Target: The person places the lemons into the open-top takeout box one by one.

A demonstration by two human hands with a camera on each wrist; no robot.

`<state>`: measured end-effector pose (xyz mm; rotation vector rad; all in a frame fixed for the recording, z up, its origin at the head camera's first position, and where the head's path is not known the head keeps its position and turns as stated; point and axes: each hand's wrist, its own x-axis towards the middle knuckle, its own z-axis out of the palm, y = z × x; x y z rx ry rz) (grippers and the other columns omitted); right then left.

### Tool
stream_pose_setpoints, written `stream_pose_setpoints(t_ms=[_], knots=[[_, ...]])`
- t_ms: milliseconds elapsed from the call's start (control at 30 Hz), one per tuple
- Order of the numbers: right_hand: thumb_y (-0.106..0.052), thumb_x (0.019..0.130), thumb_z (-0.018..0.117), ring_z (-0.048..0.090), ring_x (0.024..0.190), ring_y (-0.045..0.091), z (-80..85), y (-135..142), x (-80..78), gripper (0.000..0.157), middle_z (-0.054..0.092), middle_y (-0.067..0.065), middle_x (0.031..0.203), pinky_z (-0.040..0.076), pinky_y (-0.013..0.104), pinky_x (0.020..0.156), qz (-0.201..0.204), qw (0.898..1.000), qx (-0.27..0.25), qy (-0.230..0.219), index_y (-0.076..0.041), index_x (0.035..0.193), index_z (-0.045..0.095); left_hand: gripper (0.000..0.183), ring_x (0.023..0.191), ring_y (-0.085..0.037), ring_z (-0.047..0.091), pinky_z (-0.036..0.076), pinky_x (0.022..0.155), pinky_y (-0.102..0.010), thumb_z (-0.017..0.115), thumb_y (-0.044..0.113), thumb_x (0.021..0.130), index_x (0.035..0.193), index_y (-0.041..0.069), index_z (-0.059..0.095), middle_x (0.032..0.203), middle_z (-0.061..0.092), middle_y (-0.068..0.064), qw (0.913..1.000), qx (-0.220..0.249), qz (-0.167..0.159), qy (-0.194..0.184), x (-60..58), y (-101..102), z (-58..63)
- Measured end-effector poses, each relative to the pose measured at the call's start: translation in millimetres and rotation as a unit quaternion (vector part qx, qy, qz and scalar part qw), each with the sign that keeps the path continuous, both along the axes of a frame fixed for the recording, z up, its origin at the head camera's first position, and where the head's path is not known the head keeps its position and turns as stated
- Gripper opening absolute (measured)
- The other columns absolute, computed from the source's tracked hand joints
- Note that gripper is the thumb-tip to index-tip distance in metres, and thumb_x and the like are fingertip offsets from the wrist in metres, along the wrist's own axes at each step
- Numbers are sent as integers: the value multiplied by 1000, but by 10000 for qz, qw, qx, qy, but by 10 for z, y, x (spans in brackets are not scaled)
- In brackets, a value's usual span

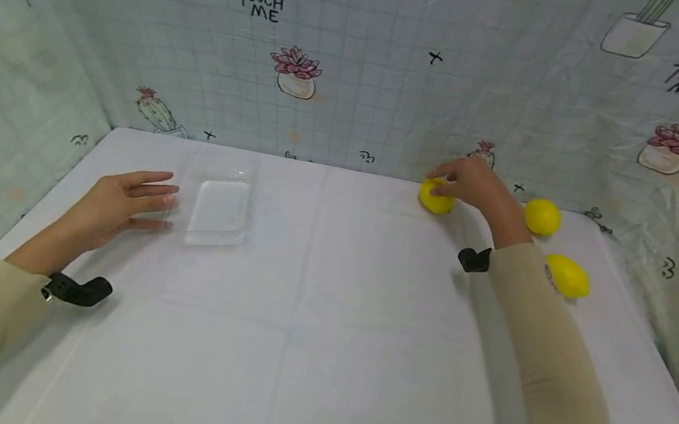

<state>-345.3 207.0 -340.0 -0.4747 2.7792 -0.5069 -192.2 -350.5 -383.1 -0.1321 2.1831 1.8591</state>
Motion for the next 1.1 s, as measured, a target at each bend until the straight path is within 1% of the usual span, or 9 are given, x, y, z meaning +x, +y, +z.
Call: stream_pose_setpoints(t_ms=[67, 133, 167, 333, 433, 600, 800, 900, 1100], knots=[[-22, 99, 69, 48, 135, 41, 3, 1, -20, 48, 50, 19, 151, 43, 57, 113, 57, 9999, 80, 58, -8, 144, 58, 83, 106, -6, 70, 63, 86, -37, 73, 13, 95, 162, 6, 24, 141, 62, 1, 9991, 431, 24, -35, -1, -7, 3], [-20, 98, 70, 49, 134, 40, -2, 7, -48, 50, 52, 21, 148, 44, 55, 113, 51, 9998, 171, 53, -6, 144, 57, 82, 106, -10, 71, 64, 84, -38, 72, 8, 95, 161, 4, 23, 127, 69, 9, 9973, 728, 3, -24, 3, -1, 4], [-20, 98, 70, 49, 134, 41, -4, 8, -55, 51, 53, 22, 147, 46, 54, 112, 32, 9998, 205, 5, -5, 145, 56, 82, 106, -11, 71, 64, 84, -38, 71, 6, 95, 161, 4, 22, 122, 71, 11, 9965, 835, -20, -36, 2, 2, 1], [-15, 98, 71, 49, 131, 40, -24, 8, -88, 52, 52, 26, 146, 50, 52, 108, -3, 9995, 149, -288, -3, 146, 54, 82, 106, -15, 72, 64, 85, -40, 66, 3, 98, 163, 6, 16, 121, 71, 9, 9916, 1267, -83, -233, -3, -10, 1], [-11, 96, 72, 47, 133, 40, -38, -3, -112, 51, 53, 24, 145, 45, 54, 113, 127, 9994, 150, -290, -4, 144, 56, 82, 106, -17, 72, 63, 86, -42, 62, 2, 100, 164, 8, 12, 121, 72, 7, 9883, 1478, -102, -375, -2, -20, 2], [-3, 92, 75, 48, 128, 37, -45, -49, -92, 48, 58, 19, 140, 42, 53, 115, 239, 9994, 184, -181, -6, 138, 61, 80, 108, -18, 72, 63, 88, -41, 62, 5, 101, 163, 4, 12, 122, 72, 8, 9894, 1384, -164, -396, -11, -13, -8], [-2, 89, 78, 51, 122, 38, -51, -66, -21, 52, 58, 21, 138, 44, 53, 113, 250, 9992, 289, -102, -1, 138, 60, 75, 109, -17, 71, 62, 89, -41, 61, 6, 102, 161, 0, 16, 124, 71, 9, 9893, 1411, -228, -301, -1, 6, -18], [0, 89, 77, 51, 122, 37, -54, -56, -16, 52, 58, 21, 138, 43, 53, 113, 250, 9992, 300, -106, -1, 138, 60, 75, 110, -18, 71, 62, 90, -41, 62, 7, 102, 161, 0, 17, 125, 70, 9, 9888, 1441, -222, -319, -9, 16, -22], [3, 87, 77, 51, 120, 35, -71, -39, -20, 51, 60, 19, 135, 44, 53, 113, 503, 9981, 337, -73, -3, 135, 61, 77, 111, -18, 71, 62, 91, -41, 63, 9, 102, 162, 1, 15, 125, 70, 9, 9886, 1433, -187, -430, -17, 33, -4]])
